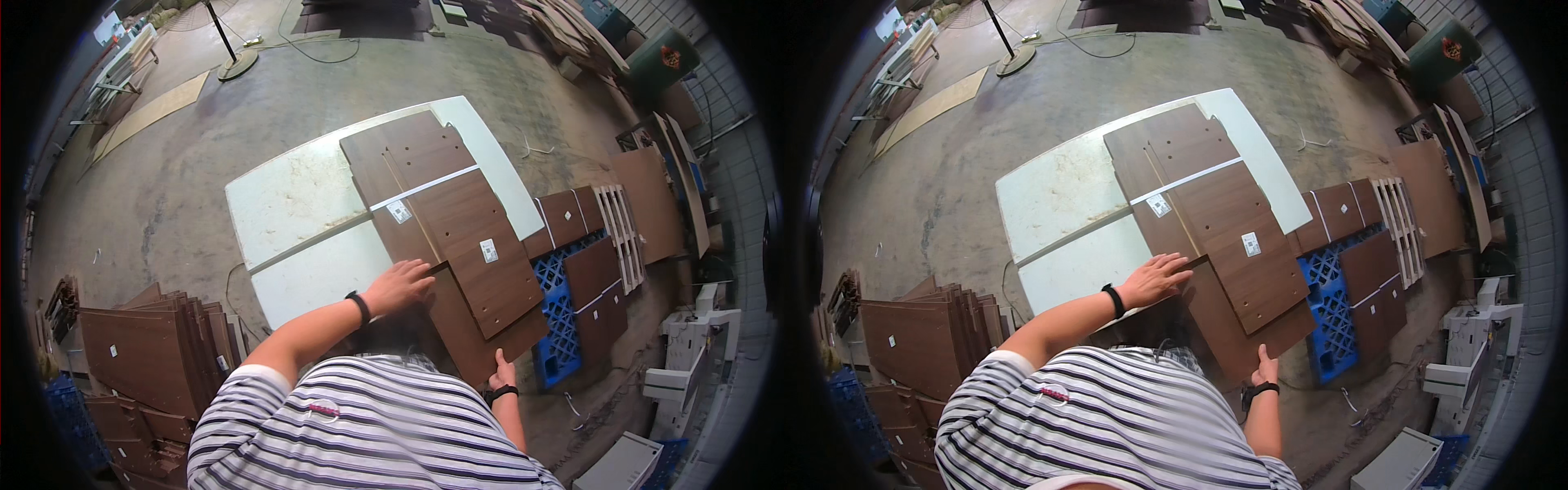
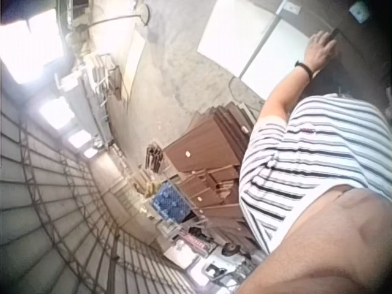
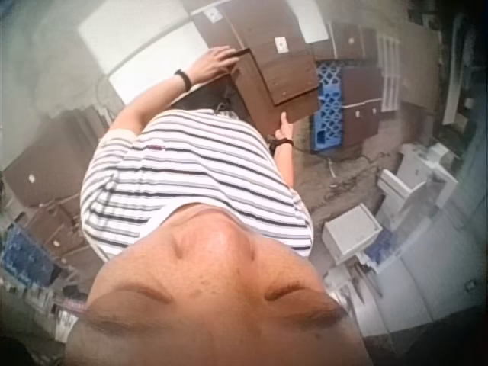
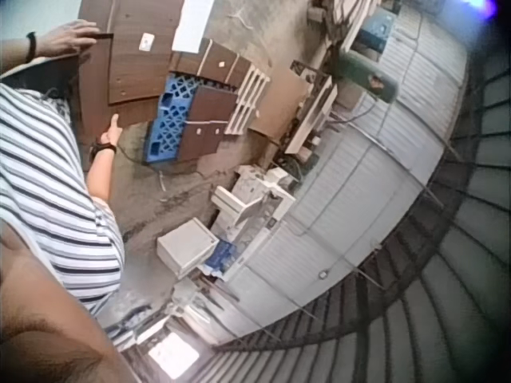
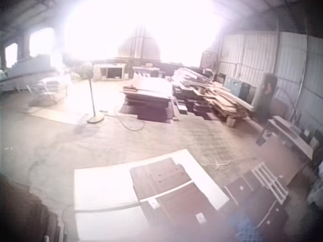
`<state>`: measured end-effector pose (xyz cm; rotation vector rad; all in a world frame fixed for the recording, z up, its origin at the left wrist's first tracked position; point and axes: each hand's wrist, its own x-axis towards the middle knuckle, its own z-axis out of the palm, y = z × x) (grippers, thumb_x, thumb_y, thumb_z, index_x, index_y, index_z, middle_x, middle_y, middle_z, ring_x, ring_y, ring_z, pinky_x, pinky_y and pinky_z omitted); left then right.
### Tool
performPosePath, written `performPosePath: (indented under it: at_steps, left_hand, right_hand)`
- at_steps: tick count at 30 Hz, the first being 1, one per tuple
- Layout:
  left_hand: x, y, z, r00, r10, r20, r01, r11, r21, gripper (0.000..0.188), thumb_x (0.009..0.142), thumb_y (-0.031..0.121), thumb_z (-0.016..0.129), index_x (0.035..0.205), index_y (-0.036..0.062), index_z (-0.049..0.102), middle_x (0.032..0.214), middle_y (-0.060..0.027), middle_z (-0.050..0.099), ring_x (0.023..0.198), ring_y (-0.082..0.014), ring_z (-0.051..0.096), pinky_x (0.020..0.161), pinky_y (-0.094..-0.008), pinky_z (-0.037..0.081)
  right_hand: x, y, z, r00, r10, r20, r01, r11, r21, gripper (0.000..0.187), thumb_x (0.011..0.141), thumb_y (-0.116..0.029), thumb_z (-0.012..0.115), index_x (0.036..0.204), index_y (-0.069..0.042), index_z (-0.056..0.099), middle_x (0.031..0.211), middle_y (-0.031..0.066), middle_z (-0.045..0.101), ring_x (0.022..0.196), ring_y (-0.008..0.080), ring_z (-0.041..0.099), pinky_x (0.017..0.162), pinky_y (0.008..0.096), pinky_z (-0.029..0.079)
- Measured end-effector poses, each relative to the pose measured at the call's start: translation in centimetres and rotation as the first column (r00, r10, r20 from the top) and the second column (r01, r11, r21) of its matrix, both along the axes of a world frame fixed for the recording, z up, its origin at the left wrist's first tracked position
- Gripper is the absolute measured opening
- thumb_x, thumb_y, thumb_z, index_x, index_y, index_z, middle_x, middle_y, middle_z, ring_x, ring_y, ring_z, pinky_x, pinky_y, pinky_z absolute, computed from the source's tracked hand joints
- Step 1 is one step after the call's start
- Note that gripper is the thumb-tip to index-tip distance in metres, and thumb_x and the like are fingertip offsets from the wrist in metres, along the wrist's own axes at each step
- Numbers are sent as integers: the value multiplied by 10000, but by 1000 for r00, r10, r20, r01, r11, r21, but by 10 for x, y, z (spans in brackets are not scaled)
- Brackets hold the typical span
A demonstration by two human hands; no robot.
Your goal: The recorder picks up wooden furniture panels from a stack and uses plastic strapping to bundle them together.
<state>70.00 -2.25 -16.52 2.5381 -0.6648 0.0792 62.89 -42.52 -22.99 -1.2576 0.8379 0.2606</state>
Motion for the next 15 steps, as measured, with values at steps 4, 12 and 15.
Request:
performPosePath:
  at_steps: [4,12,15]
  left_hand:
    - [38,-9,-16,986,-61,153,35,985,168,434,839,184,488,1272,177,503,1396,-63,391,1330,-253,306,1091,-425,243]
    - [34,2,-18,1000,-16,9,16,1000,-21,420,863,158,508,1281,194,492,1380,-75,392,1303,-279,327,1072,-421,265]
    - [15,31,-4,968,234,-87,-247,944,-219,430,816,114,613,1231,149,503,1244,-99,477,1156,-308,440,977,-424,355]
  right_hand:
    - [-4,-5,3,999,4,-39,-6,999,-49,587,838,-175,696,1245,106,380,1205,185,518,1050,277,540,881,406,498]
    - [-6,-8,10,997,-34,-72,30,998,-60,447,832,-116,694,1162,63,453,1168,159,539,1010,250,548,875,391,492]
    - [-2,-16,7,990,15,-138,-25,997,-72,400,872,-153,652,1202,16,504,1162,106,575,1000,238,563,873,380,483]
